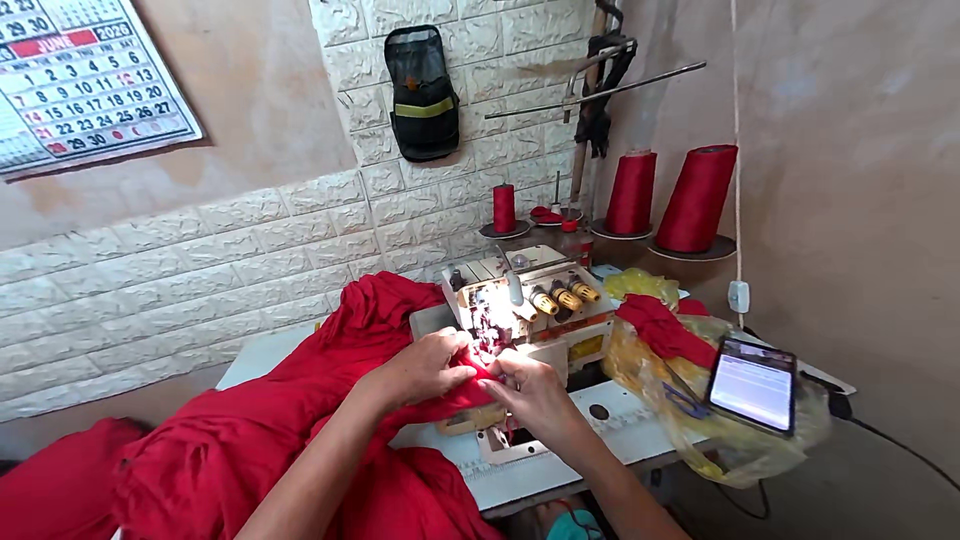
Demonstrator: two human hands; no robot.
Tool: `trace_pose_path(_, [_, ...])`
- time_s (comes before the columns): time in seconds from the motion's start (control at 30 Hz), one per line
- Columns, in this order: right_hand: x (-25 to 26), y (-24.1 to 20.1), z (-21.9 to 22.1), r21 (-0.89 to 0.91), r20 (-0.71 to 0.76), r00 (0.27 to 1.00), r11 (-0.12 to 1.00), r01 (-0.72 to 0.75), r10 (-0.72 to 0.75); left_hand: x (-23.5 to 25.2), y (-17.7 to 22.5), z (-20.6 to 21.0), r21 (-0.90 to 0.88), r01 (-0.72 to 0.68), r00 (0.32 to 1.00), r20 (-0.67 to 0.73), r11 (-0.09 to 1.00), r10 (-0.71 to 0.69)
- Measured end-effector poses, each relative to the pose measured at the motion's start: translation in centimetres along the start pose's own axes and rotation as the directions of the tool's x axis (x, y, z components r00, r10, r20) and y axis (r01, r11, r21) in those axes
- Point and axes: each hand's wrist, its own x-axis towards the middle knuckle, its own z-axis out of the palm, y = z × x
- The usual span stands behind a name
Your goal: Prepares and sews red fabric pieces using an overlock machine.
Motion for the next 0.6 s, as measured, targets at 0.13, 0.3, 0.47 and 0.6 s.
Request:
trace_pose_path(0.13, [-0.2, 0.4, -0.2, -0.011, -0.008, 0.999, 0.999, 0.044, -0.044, 0.1, -1.0, 0.5, -0.048, -0.078, 0.992, -0.103, 0.996, 0.073])
trace_pose_path(0.3, [-0.2, 1.1, 0.1, 0.089, -0.058, 0.997, 0.994, 0.056, -0.051, 0.0, -0.9, 0.2, -0.080, -0.038, 0.998, -0.052, 0.996, 0.034])
trace_pose_path(0.47, [-0.2, 1.4, 0.1, 0.193, -0.059, 0.996, 0.979, 0.071, -0.061, -0.2, -0.6, -0.4, -0.071, 0.010, 0.999, 0.052, 0.997, -0.006])
trace_pose_path(0.6, [0.1, 0.8, -0.1, 0.003, -0.026, 0.984, 0.985, 0.175, -0.175, -0.2, 0.4, -0.9, 0.013, 0.031, 0.994, 0.101, 0.999, -0.032])
